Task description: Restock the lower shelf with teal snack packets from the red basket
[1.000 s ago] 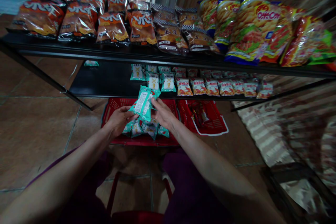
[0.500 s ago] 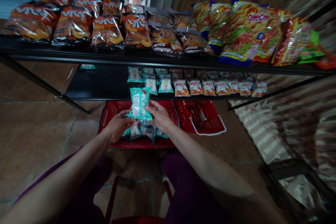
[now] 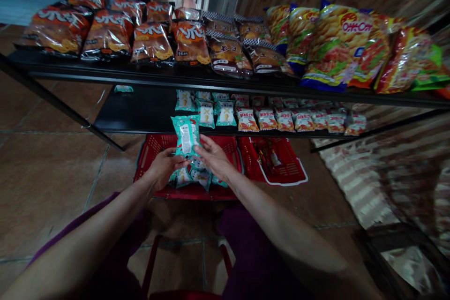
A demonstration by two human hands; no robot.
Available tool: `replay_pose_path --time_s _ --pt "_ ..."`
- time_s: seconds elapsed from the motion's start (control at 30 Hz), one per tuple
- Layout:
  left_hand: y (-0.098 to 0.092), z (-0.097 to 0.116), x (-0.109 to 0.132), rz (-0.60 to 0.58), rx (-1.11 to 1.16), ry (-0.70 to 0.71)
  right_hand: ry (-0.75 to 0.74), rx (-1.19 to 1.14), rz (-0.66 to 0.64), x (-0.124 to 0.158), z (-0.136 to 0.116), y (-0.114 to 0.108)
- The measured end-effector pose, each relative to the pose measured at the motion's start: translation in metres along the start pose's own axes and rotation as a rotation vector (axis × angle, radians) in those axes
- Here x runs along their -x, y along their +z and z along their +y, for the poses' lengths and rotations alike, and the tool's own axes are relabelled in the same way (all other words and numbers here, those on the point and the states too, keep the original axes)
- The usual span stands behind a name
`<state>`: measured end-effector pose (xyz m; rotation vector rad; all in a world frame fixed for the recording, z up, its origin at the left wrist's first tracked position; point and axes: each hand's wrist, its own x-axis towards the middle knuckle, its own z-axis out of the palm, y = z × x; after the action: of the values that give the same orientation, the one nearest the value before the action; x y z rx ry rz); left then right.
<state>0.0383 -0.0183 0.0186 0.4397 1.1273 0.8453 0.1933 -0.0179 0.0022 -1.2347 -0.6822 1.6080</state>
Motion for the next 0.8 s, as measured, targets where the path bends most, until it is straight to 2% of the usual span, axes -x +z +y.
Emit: replay_pose_path --time_s 0.3,0.4,0.5,0.6,0.7,0.8 --pt "-0.002 0.003 0.002 -0.084 0.026 -0.010 -0.020 0.010 0.037 -0.005 0.010 0.000" --pt "-0.001 0.004 0.003 -0.083 0.035 0.002 -0.012 0.097 0.073 -0.007 0.013 -0.002" --pt "0.001 0.004 0.002 -0.045 0.015 0.017 -0.094 0.366 0.128 -0.006 0.014 -0.004" --pt "0.001 0.003 0.001 -0.029 0.001 0.014 -0.344 0.726 0.152 0.000 0.010 -0.004" --pt "0.002 0.001 0.002 -0.033 0.000 0.020 -0.557 1.041 0.240 0.008 0.002 -0.003" --pt "0.007 -0.003 0.005 -0.029 -0.022 0.070 -0.564 1.191 0.264 0.011 0.001 -0.002"
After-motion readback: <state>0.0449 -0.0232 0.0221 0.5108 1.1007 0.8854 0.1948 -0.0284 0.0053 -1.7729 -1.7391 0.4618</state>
